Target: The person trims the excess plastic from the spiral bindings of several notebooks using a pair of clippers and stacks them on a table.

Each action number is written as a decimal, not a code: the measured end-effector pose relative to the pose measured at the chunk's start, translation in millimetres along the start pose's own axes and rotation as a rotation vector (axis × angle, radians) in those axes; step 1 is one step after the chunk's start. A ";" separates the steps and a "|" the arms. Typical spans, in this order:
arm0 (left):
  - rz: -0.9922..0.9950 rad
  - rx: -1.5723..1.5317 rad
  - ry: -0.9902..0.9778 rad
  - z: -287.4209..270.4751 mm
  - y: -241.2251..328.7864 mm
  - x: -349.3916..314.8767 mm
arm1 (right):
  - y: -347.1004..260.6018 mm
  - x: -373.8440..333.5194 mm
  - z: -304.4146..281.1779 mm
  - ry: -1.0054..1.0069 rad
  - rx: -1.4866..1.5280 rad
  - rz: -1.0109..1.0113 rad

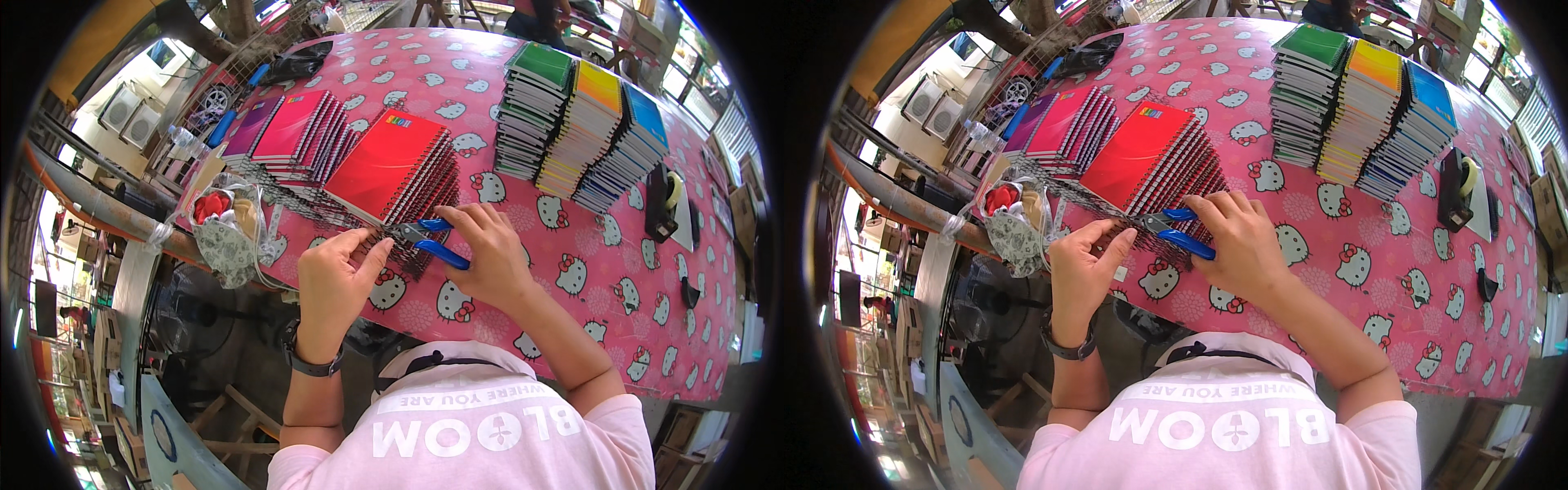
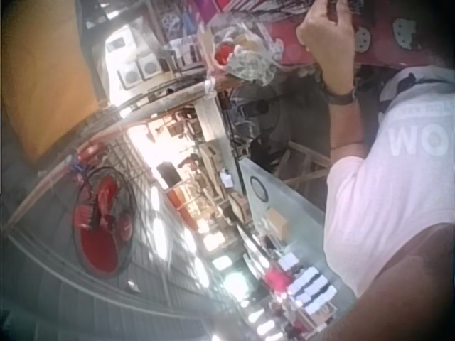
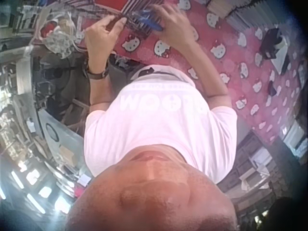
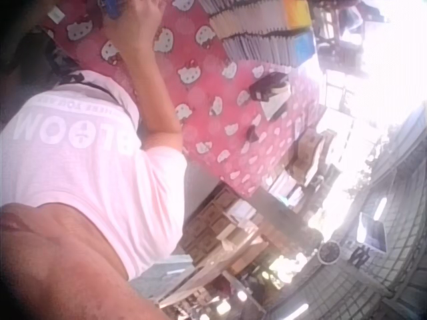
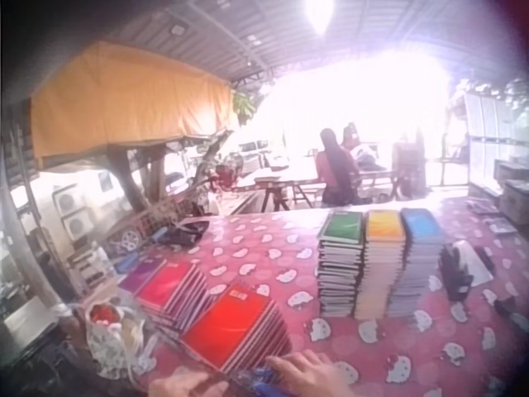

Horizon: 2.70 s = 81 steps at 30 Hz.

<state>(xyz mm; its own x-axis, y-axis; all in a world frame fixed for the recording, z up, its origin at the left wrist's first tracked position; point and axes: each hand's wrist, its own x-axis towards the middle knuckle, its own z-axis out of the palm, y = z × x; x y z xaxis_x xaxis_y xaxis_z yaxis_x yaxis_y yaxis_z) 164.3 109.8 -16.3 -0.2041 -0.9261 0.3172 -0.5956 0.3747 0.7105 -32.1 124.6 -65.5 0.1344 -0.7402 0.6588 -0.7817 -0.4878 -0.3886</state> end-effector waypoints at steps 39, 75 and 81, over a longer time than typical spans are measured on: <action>-0.119 -0.176 0.062 22.5 -25.0 -13.8 | 19.6 -23.7 7.6 -0.154 0.087 0.153; -0.162 -0.280 0.043 53.1 -53.2 -17.8 | 21.9 -26.7 15.1 -0.212 0.063 0.116; -0.077 -0.178 0.093 53.0 -56.9 -18.8 | 27.7 -32.1 16.6 -0.330 0.184 0.286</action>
<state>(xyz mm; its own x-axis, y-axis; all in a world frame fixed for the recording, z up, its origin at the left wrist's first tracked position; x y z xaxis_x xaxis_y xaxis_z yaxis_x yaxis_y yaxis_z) 160.9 103.5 -95.9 -0.0860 -0.9473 0.3087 -0.4583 0.3128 0.8320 -48.0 127.1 -108.1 0.1394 -0.9496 0.2806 -0.6985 -0.2952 -0.6519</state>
